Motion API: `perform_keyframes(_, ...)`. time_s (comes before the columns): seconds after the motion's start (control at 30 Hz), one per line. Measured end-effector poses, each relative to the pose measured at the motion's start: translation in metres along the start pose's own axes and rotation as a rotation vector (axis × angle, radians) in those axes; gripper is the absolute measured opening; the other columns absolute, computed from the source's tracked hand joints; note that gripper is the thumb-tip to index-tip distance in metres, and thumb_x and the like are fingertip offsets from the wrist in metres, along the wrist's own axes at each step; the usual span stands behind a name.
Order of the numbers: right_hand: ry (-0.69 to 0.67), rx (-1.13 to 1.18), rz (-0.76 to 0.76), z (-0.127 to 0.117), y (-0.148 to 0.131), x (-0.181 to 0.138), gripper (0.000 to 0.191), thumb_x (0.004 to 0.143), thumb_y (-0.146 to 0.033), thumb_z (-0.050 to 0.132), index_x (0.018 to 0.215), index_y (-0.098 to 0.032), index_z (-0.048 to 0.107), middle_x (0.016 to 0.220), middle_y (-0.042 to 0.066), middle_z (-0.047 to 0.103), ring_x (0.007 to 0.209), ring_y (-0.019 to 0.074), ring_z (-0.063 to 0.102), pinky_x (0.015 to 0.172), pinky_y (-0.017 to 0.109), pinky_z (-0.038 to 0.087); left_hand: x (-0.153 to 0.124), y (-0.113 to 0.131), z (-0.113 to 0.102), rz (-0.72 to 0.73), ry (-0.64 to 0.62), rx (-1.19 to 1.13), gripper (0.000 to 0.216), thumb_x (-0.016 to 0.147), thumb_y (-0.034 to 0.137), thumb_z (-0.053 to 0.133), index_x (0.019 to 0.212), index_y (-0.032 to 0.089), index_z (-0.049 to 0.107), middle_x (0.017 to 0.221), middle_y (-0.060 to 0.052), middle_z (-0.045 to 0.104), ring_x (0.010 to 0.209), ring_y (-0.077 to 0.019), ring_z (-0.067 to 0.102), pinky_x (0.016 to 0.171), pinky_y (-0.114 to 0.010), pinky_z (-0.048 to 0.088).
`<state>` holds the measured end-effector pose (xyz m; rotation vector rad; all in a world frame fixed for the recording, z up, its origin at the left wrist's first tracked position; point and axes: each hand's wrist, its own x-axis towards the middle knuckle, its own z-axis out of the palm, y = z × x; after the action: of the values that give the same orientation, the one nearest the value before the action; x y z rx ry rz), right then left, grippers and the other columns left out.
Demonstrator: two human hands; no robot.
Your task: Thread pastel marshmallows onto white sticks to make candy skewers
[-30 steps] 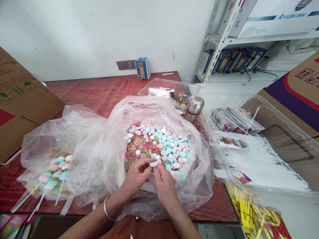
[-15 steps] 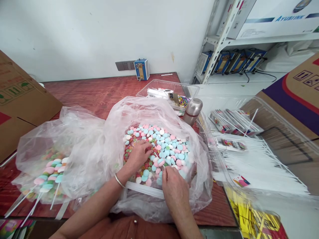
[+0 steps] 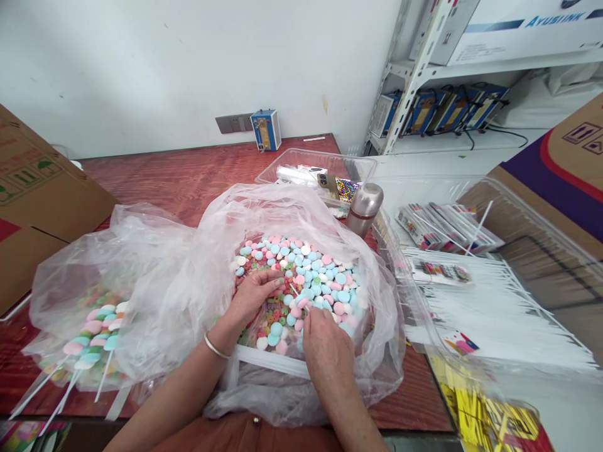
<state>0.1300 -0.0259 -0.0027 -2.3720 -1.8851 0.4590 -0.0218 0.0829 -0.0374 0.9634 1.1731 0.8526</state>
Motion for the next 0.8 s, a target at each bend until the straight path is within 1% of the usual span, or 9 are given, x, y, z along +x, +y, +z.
perform_keyframes(0.07,-0.004,-0.014,-0.008,-0.003,-0.003,0.002,0.025,0.102,-0.024,0.043,0.094,-0.022,0.066,0.093,0.003,0.07,0.076,0.016,0.067,0.056,0.028,0.03,-0.001,0.0,0.002,-0.051,-0.025,-0.1,0.033,0.067,0.022,0.083,0.097,0.014,0.074,0.095,-0.007,0.076,0.078,-0.0158,0.071,0.077,-0.029,0.058)
perform_keyframes(0.17,-0.008,-0.026,-0.016,-0.007,-0.007,0.005,0.025,0.102,-0.025,0.043,0.095,-0.022,0.067,0.095,0.003,0.071,0.075,0.016,0.068,0.056,0.028,0.03,-0.001,0.001,0.003,-0.072,-0.015,-0.14,0.033,0.063,0.02,0.086,0.093,0.014,0.075,0.096,-0.007,0.076,0.076,-0.0152,0.072,0.078,-0.03,0.059)
perform_keyframes(0.4,-0.054,-0.056,-0.009,-0.004,-0.008,0.006,0.025,0.102,-0.023,0.042,0.097,-0.021,0.067,0.095,0.004,0.071,0.077,0.0188,0.069,0.056,0.029,0.028,-0.009,-0.002,0.006,-0.026,-0.074,-0.007,0.023,0.066,0.023,0.083,0.087,0.014,0.076,0.085,-0.005,0.076,0.075,-0.0159,0.071,0.075,-0.029,0.058)
perform_keyframes(0.47,-0.057,-0.022,-0.012,-0.002,-0.005,0.005,0.026,0.102,-0.023,0.042,0.097,-0.021,0.067,0.096,0.004,0.072,0.079,0.0187,0.069,0.056,0.029,0.028,-0.013,-0.003,0.006,-0.037,-0.098,0.033,0.021,0.072,0.022,0.078,0.091,0.015,0.077,0.089,-0.005,0.076,0.077,-0.0166,0.071,0.074,-0.029,0.058)
perform_keyframes(0.53,-0.057,0.024,-0.014,0.0,-0.002,0.004,0.027,0.102,-0.024,0.041,0.096,-0.021,0.067,0.094,0.004,0.072,0.08,0.0186,0.068,0.058,0.029,0.029,-0.014,-0.004,0.003,-0.018,-0.084,0.114,0.028,0.08,0.023,0.069,0.107,0.018,0.074,0.09,-0.005,0.075,0.075,-0.0166,0.071,0.069,-0.029,0.058)
perform_keyframes(0.6,-0.06,0.059,-0.01,0.001,0.001,0.003,0.027,0.103,-0.025,0.041,0.094,-0.022,0.066,0.092,0.003,0.072,0.08,0.0185,0.067,0.059,0.028,0.029,-0.012,-0.003,-0.001,0.103,0.0,0.293,0.032,0.085,0.023,0.062,0.116,0.021,0.071,0.084,-0.003,0.074,0.071,-0.0166,0.069,0.066,-0.03,0.057)
perform_keyframes(0.67,-0.064,0.071,-0.003,0.003,0.003,0.002,0.027,0.103,-0.026,0.041,0.093,-0.022,0.066,0.09,0.003,0.072,0.079,0.0184,0.066,0.058,0.028,0.028,-0.005,0.0,-0.004,0.327,0.088,0.54,0.026,0.087,0.019,0.059,0.108,0.022,0.074,0.083,-0.004,0.073,0.077,-0.0184,0.067,0.074,-0.033,0.055)
perform_keyframes(0.73,-0.065,0.074,-0.001,0.003,0.004,0.002,0.026,0.102,-0.025,0.042,0.092,-0.022,0.066,0.089,0.003,0.071,0.077,0.0183,0.066,0.057,0.028,0.027,0.005,0.002,-0.005,0.527,0.121,0.771,0.025,0.089,0.015,0.056,0.1,0.023,0.076,0.091,-0.006,0.071,0.087,-0.02,0.064,0.085,-0.034,0.051)
perform_keyframes(0.8,-0.056,0.085,-0.007,0.004,0.005,0.002,0.026,0.102,-0.025,0.042,0.091,-0.022,0.065,0.088,0.003,0.071,0.076,0.018,0.065,0.057,0.028,0.026,0.014,0.003,-0.003,0.61,0.119,0.923,0.027,0.091,0.012,0.052,0.1,0.023,0.075,0.098,-0.007,0.068,0.091,-0.0201,0.06,0.086,-0.033,0.048)
